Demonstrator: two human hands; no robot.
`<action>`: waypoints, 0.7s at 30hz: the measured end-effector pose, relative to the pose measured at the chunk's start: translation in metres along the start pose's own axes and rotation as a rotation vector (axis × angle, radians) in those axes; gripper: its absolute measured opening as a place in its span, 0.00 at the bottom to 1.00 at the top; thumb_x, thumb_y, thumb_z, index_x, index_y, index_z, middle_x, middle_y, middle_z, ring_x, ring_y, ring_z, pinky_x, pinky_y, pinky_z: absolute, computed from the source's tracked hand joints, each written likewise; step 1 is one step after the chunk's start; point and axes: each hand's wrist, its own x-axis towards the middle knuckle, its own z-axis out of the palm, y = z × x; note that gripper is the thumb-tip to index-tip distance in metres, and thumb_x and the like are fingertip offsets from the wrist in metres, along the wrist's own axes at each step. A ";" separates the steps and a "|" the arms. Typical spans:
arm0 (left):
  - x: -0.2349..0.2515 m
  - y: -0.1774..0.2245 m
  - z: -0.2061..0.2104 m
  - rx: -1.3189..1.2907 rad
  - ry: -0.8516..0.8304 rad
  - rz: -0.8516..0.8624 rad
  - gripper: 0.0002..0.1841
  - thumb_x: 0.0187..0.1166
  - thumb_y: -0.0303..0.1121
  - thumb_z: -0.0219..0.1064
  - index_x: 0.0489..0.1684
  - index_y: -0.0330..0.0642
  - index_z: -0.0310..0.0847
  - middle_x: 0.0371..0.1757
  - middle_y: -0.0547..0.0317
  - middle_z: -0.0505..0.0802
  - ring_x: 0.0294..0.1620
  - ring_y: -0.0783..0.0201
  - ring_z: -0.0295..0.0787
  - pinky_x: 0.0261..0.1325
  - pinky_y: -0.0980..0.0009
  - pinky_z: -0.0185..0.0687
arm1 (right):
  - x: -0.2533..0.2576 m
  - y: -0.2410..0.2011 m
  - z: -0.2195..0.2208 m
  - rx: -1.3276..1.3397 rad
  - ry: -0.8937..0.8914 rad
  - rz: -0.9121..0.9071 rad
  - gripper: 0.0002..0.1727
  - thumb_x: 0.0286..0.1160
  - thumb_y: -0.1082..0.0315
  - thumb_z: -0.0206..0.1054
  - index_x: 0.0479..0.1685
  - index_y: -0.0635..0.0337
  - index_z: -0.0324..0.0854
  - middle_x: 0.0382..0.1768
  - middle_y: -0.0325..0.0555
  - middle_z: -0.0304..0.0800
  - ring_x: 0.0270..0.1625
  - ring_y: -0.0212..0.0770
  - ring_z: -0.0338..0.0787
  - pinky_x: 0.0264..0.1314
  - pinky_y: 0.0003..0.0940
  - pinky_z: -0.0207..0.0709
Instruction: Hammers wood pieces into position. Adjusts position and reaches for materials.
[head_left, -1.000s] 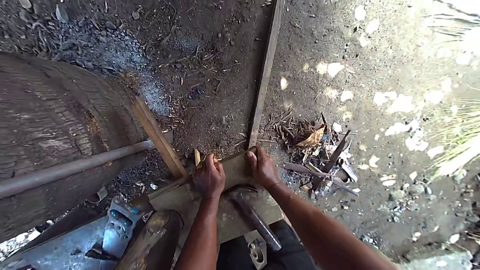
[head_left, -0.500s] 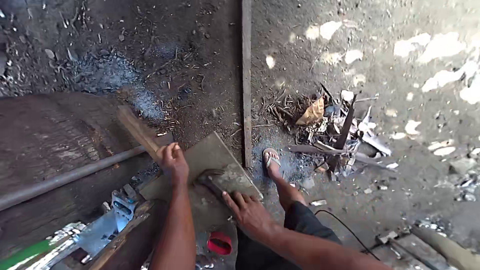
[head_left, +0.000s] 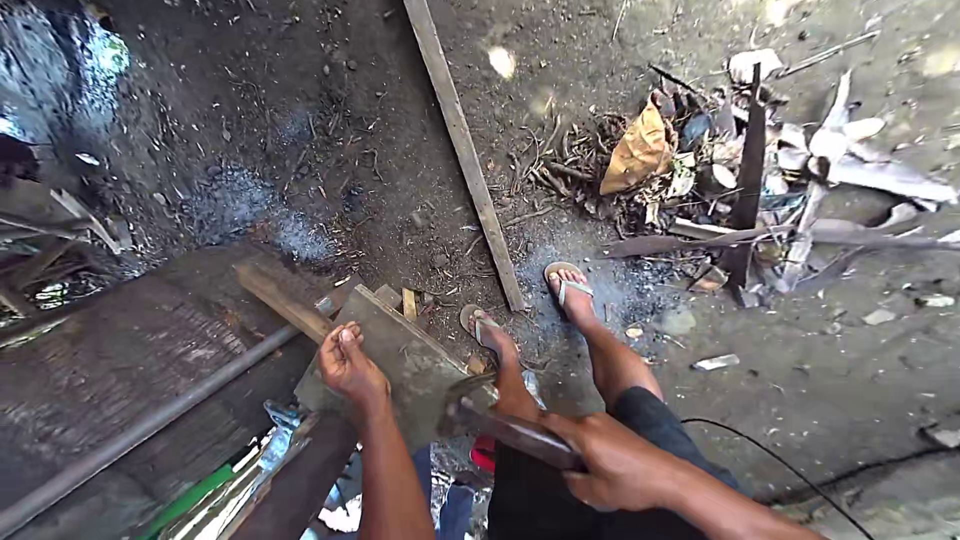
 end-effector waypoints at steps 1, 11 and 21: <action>-0.001 -0.002 0.004 0.006 0.024 0.008 0.11 0.89 0.25 0.56 0.59 0.25 0.76 0.48 0.52 0.92 0.50 0.65 0.91 0.58 0.67 0.89 | -0.009 0.015 -0.003 0.007 0.029 -0.002 0.32 0.60 0.55 0.78 0.70 0.46 0.78 0.36 0.48 0.93 0.39 0.53 0.93 0.42 0.63 0.85; -0.007 0.001 0.023 -0.002 0.204 -0.032 0.11 0.89 0.26 0.57 0.58 0.27 0.77 0.48 0.53 0.92 0.51 0.67 0.91 0.61 0.68 0.87 | -0.018 0.023 -0.049 -0.055 0.246 0.218 0.35 0.56 0.52 0.76 0.71 0.46 0.78 0.38 0.43 0.92 0.38 0.43 0.92 0.42 0.54 0.86; -0.008 -0.002 -0.002 0.010 0.089 -0.160 0.09 0.83 0.29 0.68 0.55 0.36 0.85 0.44 0.58 0.92 0.40 0.72 0.89 0.49 0.73 0.88 | 0.026 -0.057 -0.046 -0.135 0.439 -0.053 0.31 0.68 0.47 0.74 0.67 0.54 0.80 0.42 0.39 0.93 0.40 0.29 0.91 0.45 0.35 0.88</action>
